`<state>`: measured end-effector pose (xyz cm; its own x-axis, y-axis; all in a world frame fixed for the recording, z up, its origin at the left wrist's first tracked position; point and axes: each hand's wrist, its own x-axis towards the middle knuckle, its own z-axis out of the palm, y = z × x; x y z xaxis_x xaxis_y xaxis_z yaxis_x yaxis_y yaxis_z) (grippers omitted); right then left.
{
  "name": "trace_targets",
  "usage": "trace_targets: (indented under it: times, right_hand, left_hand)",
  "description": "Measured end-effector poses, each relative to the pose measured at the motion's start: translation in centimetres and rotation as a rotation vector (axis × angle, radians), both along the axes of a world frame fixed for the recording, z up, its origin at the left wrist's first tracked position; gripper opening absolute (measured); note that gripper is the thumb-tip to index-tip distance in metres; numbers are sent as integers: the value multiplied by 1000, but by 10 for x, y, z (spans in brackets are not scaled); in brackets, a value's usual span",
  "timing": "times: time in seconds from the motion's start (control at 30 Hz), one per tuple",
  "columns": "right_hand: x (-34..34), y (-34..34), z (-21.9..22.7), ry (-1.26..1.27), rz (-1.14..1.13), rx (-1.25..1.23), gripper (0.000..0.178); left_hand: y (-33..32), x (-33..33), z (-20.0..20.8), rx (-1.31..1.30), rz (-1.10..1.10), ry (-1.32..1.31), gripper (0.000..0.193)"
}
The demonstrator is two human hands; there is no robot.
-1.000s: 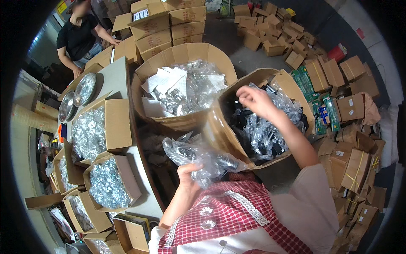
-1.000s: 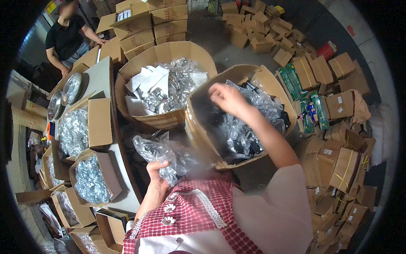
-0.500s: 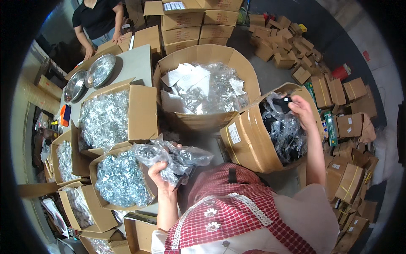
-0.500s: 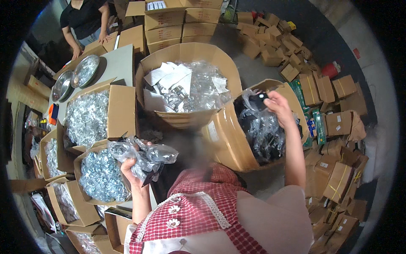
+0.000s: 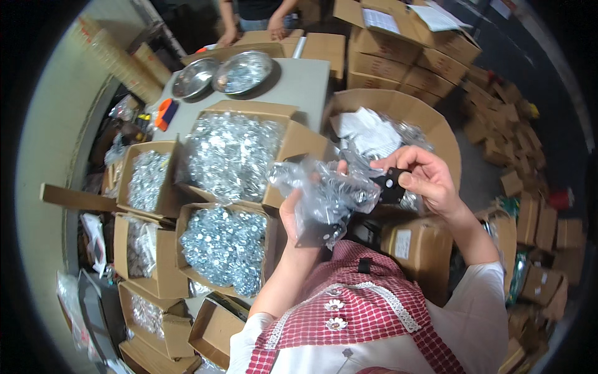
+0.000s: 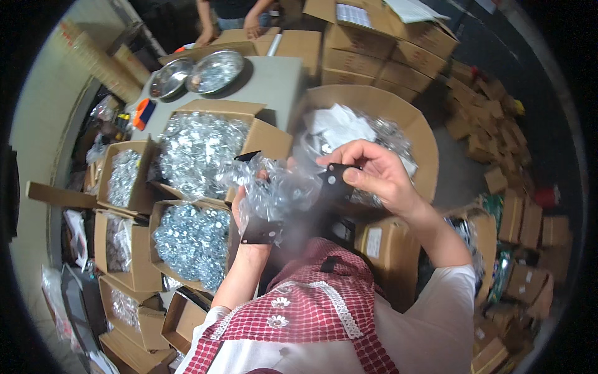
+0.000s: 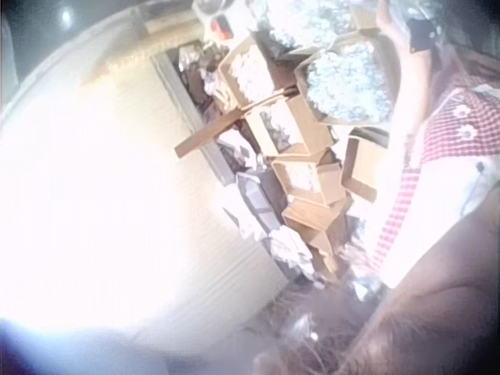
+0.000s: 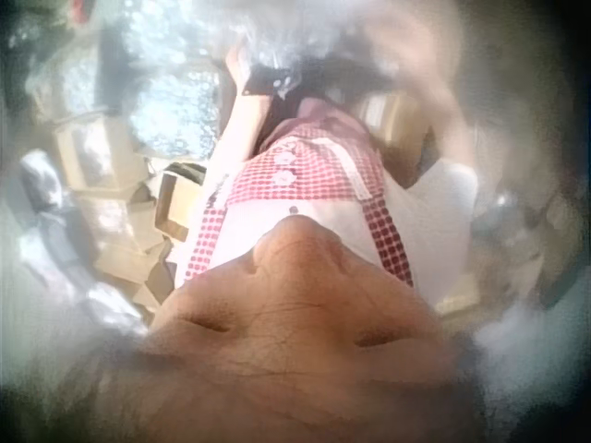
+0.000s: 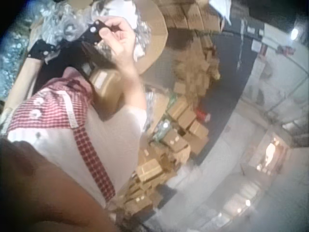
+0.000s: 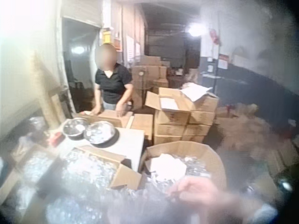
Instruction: The person repeatedly picks small plastic-wrapped items from open boxes, places them on a digital scale, and then transfers them into a larger cardboard box. The process is repeated continuously throughout the clip.
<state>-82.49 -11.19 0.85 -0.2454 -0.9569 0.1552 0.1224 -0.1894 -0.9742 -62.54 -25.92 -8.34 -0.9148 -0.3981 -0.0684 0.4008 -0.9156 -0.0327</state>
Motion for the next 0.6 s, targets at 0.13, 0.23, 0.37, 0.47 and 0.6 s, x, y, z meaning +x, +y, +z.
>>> trace_targets:
  times: [0.13, 0.23, 0.37, 0.47, 0.6]
  right_hand:
    - [-47, -81, -18, 17, 152, -155, 7]
    - [-82, -143, -32, 207, 319, -239, 9]
    - [-123, -258, -74, 213, 252, -253, 8]
    - [-146, -360, -122, 258, 62, -248, 15]
    - [-153, -475, -198, 412, -271, -212, 16]
  left_hand:
    - [-67, -33, -6, 42, 104, -42, 43]
    - [-112, -62, -2, -100, 164, -164, 39]
    - [-220, -102, 1, -267, 261, -462, 40]
    - [-322, -141, -4, -370, 299, -562, 38]
    - [-424, -178, -28, -526, 218, -761, 39]
